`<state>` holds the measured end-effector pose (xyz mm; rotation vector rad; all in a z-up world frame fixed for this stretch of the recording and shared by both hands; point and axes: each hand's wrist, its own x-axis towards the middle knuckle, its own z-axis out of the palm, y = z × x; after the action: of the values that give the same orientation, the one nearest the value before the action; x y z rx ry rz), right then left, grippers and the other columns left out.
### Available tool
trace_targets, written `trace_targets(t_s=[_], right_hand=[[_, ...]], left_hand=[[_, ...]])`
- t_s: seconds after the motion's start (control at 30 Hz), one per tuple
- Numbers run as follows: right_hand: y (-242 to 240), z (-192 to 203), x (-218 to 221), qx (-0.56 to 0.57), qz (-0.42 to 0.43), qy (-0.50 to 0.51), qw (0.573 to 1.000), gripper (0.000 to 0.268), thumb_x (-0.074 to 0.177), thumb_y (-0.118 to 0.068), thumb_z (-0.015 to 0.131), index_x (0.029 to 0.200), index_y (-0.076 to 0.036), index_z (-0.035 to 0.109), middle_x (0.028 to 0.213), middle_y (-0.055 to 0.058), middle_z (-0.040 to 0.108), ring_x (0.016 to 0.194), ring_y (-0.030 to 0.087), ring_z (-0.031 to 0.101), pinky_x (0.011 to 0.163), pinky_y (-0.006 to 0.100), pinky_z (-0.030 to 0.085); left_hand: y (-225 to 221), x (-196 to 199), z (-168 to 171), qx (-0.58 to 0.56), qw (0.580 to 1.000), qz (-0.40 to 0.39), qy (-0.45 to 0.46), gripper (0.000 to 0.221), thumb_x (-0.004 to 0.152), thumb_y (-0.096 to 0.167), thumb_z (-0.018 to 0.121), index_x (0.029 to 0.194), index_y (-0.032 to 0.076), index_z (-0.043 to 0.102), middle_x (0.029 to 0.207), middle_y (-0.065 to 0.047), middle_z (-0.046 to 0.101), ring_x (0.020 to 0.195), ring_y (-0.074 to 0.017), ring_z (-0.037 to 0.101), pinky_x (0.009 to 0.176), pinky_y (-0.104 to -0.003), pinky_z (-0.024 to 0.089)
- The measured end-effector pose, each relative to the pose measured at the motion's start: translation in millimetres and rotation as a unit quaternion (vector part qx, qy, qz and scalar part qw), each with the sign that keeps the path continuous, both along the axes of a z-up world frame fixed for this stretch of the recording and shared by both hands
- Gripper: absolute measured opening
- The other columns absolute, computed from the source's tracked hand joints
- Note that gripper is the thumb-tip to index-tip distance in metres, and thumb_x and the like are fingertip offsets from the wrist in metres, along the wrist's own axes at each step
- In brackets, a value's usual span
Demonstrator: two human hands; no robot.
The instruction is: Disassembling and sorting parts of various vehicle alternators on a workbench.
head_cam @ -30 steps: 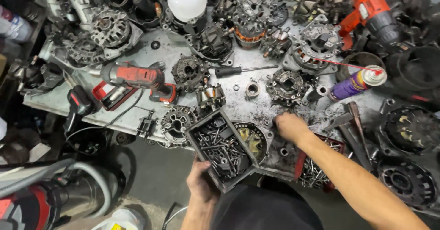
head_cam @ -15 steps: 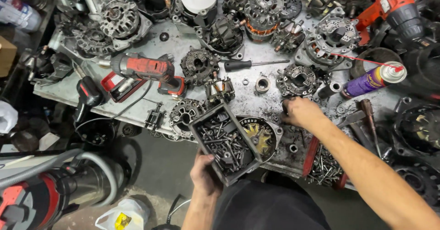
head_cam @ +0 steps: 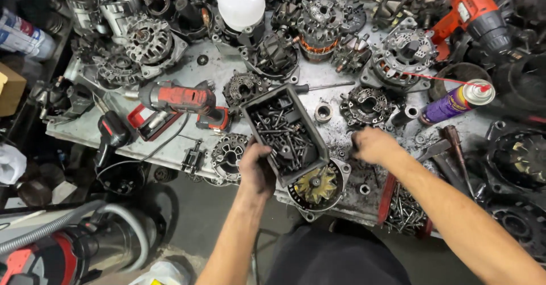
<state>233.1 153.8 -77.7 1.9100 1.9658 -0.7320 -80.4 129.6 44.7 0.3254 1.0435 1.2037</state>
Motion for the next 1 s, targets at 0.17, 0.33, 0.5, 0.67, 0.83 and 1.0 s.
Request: trace_targets(t_s=[0.17, 0.33, 0.5, 0.67, 0.83, 1.0], right_hand=[[7, -22, 18, 0.042, -0.031, 0.023, 0.998, 0.045, 0.073, -0.046, 0.078, 0.102, -0.013, 0.077, 0.098, 0.014, 0.082, 0.101, 0.039, 0.076, 0.094, 0.053, 0.06], [-7, -83, 19, 0.011, 0.009, -0.024, 1.0, 0.051, 0.079, -0.045, 0.074, 0.126, -0.026, 0.07, 0.116, 0.003, 0.078, 0.11, 0.034, 0.074, 0.097, 0.06, 0.057], [-4, -92, 2, 0.216, 0.122, -0.09, 0.965, 0.023, 0.084, -0.032, 0.061, 0.103, -0.033, 0.074, 0.094, -0.006, 0.076, 0.085, 0.024, 0.077, 0.07, 0.046, 0.058], [0, -81, -7, 0.366, 0.23, -0.115, 0.894, 0.017, 0.082, -0.025, 0.063, 0.095, -0.03, 0.073, 0.093, -0.002, 0.07, 0.075, 0.024, 0.072, 0.06, 0.044, 0.049], [3, -29, -28, 0.249, 0.09, -0.027, 0.964, 0.026, 0.092, -0.022, 0.05, 0.099, -0.018, 0.075, 0.089, 0.003, 0.073, 0.076, 0.03, 0.076, 0.061, 0.046, 0.057], [23, 78, -14, 0.315, 0.068, 0.123, 0.939, 0.024, 0.094, -0.023, 0.061, 0.111, -0.006, 0.065, 0.097, 0.016, 0.074, 0.093, 0.036, 0.074, 0.082, 0.048, 0.059]], left_hand=[[16, 6, -25, -0.06, 0.998, -0.02, -0.01, 0.057, 0.063, 0.021, 0.065, 0.118, 0.008, 0.068, 0.1, -0.016, 0.068, 0.091, -0.0341, 0.064, 0.079, -0.049, 0.056], [33, 8, -21, -0.078, 0.993, -0.072, 0.049, 0.027, 0.071, 0.021, 0.068, 0.092, 0.004, 0.069, 0.081, -0.016, 0.062, 0.082, -0.0295, 0.057, 0.071, -0.044, 0.051], [47, 11, -23, -0.12, 0.991, -0.055, 0.0, 0.027, 0.067, 0.024, 0.07, 0.086, 0.007, 0.064, 0.076, -0.013, 0.062, 0.075, -0.0283, 0.058, 0.069, -0.043, 0.05], [48, 16, -25, -0.131, 0.988, -0.078, -0.016, 0.028, 0.068, 0.026, 0.069, 0.089, 0.008, 0.064, 0.076, -0.012, 0.063, 0.075, -0.028, 0.061, 0.069, -0.043, 0.051], [49, 24, -28, -0.127, 0.989, -0.07, 0.022, 0.036, 0.067, 0.021, 0.074, 0.097, 0.004, 0.062, 0.089, -0.015, 0.059, 0.09, -0.0313, 0.058, 0.08, -0.047, 0.048], [57, 26, -52, -0.101, 0.988, -0.085, 0.073, 0.053, 0.069, 0.022, 0.078, 0.114, 0.002, 0.058, 0.106, -0.02, 0.053, 0.105, -0.0341, 0.055, 0.091, -0.051, 0.046]])
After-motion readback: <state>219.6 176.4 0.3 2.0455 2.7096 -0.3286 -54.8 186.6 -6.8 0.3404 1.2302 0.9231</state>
